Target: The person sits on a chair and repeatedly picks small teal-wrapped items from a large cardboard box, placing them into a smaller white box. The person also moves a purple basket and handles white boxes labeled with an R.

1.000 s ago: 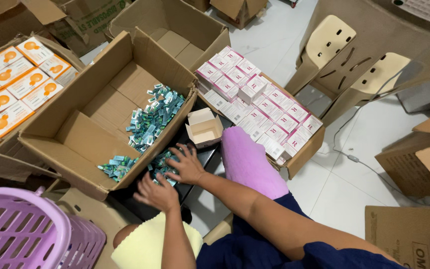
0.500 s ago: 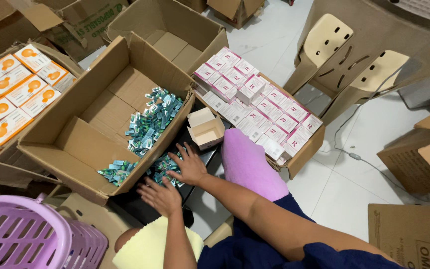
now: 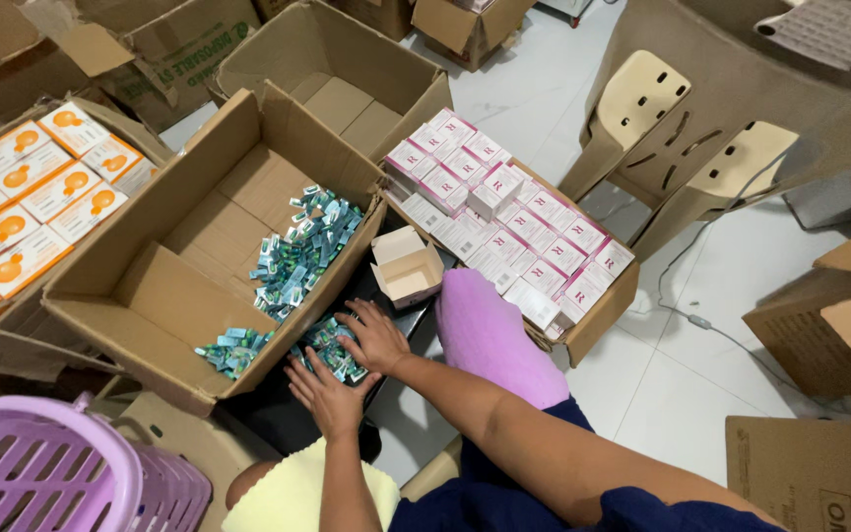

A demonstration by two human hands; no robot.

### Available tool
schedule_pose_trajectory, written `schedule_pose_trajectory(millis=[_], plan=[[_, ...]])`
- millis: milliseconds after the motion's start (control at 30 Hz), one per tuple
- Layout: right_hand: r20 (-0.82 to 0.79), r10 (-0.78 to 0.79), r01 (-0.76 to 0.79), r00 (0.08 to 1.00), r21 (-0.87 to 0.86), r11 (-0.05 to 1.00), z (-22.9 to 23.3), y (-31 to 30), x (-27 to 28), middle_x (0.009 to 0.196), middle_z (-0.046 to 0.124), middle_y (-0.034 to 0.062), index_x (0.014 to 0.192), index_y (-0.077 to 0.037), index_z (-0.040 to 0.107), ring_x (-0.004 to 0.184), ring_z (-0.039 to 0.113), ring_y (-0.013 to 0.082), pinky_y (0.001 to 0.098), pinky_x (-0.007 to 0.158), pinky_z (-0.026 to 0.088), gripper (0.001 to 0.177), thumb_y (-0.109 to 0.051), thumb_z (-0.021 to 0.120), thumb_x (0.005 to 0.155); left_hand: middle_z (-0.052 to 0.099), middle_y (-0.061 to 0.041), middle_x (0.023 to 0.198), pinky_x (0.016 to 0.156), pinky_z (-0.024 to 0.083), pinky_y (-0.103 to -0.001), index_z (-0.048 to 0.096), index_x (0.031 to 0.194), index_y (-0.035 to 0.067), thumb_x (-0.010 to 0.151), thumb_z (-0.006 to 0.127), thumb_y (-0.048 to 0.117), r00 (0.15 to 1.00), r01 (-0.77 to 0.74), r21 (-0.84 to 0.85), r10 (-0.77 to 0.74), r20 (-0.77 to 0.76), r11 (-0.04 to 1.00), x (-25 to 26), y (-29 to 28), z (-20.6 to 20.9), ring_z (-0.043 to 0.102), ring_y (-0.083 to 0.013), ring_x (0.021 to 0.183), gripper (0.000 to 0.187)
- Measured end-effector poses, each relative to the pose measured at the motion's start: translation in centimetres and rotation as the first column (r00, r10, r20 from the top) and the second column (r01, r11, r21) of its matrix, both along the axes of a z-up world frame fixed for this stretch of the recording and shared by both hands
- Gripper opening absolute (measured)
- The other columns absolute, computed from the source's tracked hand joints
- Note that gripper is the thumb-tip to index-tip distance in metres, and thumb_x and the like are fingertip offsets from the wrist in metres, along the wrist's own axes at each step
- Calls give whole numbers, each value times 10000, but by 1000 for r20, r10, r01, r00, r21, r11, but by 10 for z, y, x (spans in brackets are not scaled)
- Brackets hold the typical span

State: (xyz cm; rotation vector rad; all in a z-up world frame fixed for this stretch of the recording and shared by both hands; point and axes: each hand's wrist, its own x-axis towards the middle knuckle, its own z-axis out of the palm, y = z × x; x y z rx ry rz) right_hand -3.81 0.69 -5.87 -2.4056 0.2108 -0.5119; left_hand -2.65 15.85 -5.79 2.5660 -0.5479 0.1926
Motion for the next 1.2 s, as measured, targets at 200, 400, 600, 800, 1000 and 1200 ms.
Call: schedule_pose_trajectory(millis=[200,400,600,800,1000,1200], plan=[[44,-21,19,999,54,998,2,-1,1,1495,523,199,1370,-126,608,1433,437,425,540,1205,338,471,-409,595,993,223,-288,1638,1201,207,-641,247,1587,51,506,805,753,1000,5,32,-5,-7,999,-1,1,3,209,-509,1512,1404],[55,14,-21,998,130,991,10,-6,-2,1504,516,209,1376,-103,601,1434,432,445,537,1164,373,522,-428,608,969,246,-256,1646,1206,219,-633,278,1564,40,599,838,603,1000,-8,124,11,-24,992,4,-6,5,238,-463,1517,1250],[37,6,-8,999,54,998,10,-2,-2,1504,523,207,1367,-101,613,1443,434,439,562,1191,357,581,-479,659,928,280,-261,1616,1202,228,-636,297,1553,38,689,781,579,999,-37,168,40,-15,985,5,-8,1,254,-470,1509,1129],[-7,17,-17,1000,36,999,11,-4,4,1506,511,217,1361,-94,614,1439,420,445,577,1183,328,594,-492,666,924,290,-261,1611,1202,228,-643,303,1553,37,694,771,560,999,-47,172,46,9,984,8,-12,0,258,-471,1509,1109],[-8,44,-43,999,35,998,9,-7,3,1503,518,214,1356,-99,612,1453,422,431,567,1214,317,581,-499,653,936,304,-257,1604,1216,226,-630,309,1557,39,695,765,543,999,-47,166,48,1,985,9,-12,-1,256,-463,1514,1098],[-30,47,-46,998,29,999,15,-6,2,1503,501,225,1349,-99,620,1445,414,432,573,1204,304,583,-505,654,932,309,-247,1602,1217,219,-624,323,1545,39,705,757,561,999,-51,163,51,2,985,7,-13,1,263,-461,1510,1080]])
